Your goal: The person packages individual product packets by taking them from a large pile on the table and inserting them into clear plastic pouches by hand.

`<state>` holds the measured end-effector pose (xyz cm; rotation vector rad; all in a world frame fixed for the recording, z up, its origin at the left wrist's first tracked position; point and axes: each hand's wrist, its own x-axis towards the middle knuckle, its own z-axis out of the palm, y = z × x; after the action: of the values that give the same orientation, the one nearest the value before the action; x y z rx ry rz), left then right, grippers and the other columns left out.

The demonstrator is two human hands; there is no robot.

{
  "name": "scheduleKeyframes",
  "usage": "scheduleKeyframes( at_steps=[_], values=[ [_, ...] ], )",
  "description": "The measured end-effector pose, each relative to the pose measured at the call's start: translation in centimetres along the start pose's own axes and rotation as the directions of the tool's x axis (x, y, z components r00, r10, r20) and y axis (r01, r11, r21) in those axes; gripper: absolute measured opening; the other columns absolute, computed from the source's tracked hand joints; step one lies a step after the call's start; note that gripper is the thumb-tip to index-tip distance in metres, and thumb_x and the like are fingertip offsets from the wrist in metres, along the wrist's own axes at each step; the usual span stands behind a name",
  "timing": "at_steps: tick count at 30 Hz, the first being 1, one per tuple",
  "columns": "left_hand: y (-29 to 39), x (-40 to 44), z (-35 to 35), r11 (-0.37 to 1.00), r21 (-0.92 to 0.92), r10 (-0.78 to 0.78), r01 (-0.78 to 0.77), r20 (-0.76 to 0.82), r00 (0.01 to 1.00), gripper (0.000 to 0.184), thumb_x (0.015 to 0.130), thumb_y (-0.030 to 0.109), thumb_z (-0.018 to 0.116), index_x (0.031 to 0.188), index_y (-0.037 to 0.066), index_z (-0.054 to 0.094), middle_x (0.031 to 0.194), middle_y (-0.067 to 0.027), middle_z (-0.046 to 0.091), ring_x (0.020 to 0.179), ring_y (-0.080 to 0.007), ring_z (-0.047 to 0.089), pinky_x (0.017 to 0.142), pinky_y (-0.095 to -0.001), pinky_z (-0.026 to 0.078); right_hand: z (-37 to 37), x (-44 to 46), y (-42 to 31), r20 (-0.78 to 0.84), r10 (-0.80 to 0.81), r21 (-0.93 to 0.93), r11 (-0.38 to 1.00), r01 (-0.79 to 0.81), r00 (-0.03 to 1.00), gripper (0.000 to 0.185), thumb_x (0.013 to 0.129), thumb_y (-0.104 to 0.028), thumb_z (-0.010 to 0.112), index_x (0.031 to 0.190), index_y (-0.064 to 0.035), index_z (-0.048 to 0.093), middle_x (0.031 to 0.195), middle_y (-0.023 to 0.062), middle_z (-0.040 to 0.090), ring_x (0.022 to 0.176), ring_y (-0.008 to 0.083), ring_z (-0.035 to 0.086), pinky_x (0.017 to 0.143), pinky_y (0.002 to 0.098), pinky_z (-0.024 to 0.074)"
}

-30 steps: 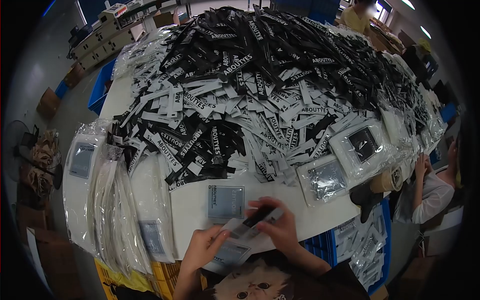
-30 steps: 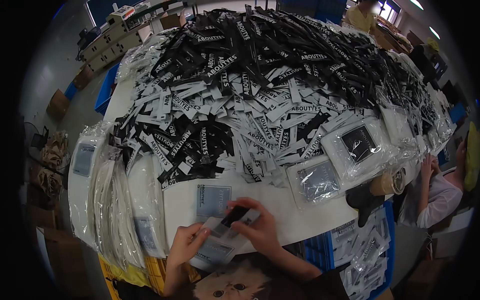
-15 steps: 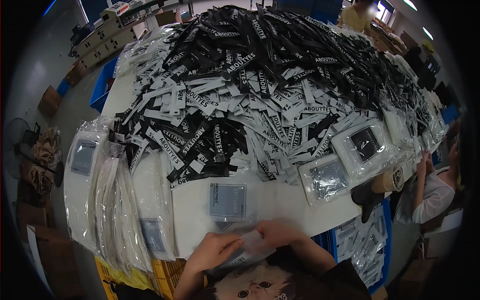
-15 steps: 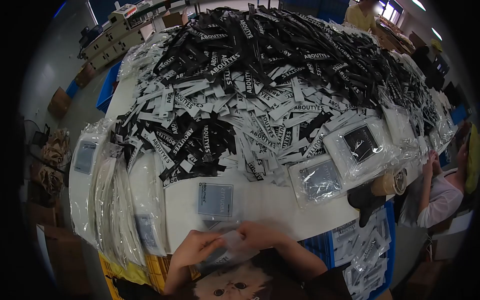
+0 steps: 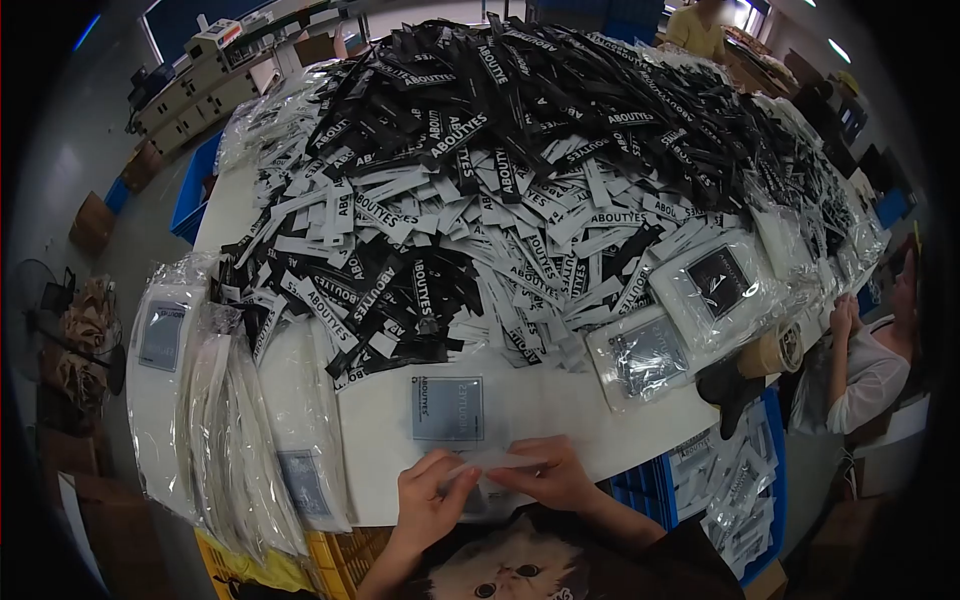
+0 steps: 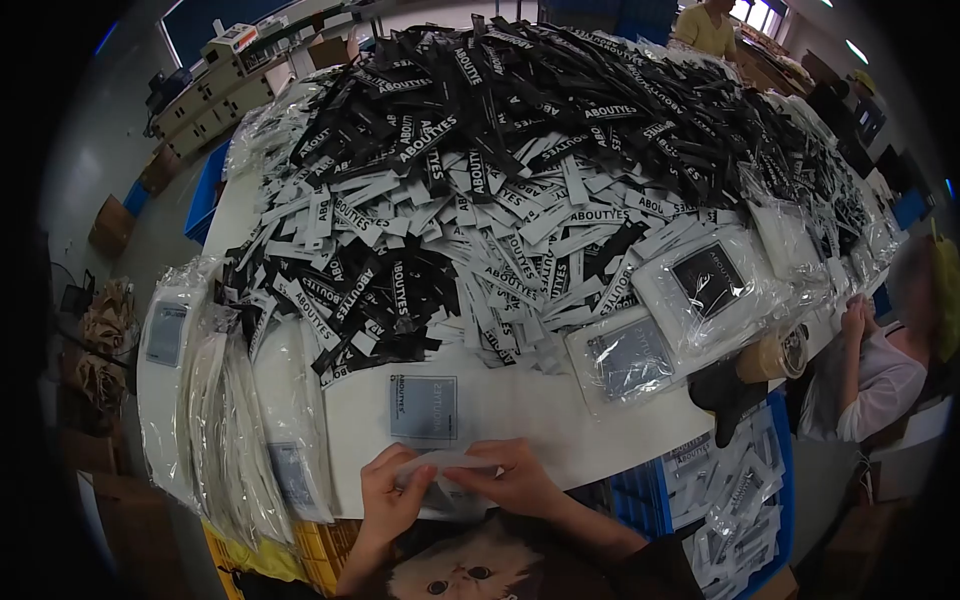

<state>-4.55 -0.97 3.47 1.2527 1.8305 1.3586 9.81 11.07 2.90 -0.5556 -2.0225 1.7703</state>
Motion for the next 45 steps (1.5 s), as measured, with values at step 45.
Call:
scheduleKeyframes(
  at_steps=[45],
  values=[
    [-6.0,1.4,7.0,0.853,0.405,0.362,-0.327,-0.009,0.932,0.037,0.068,0.002,0.064,0.105,0.001,0.058,0.111,-0.0112,0.058,0.105,-0.0279,0.054,0.09,-0.0385,0.041,-1.6,14.4,0.6,-0.387,-0.533,-0.184,0.844,0.503,0.753,0.023,0.078,-0.001,0.063,0.096,-0.0028,0.05,0.075,0.0045,0.056,0.058,0.0107,0.053,0.055,0.0241,0.0453]
  ],
)
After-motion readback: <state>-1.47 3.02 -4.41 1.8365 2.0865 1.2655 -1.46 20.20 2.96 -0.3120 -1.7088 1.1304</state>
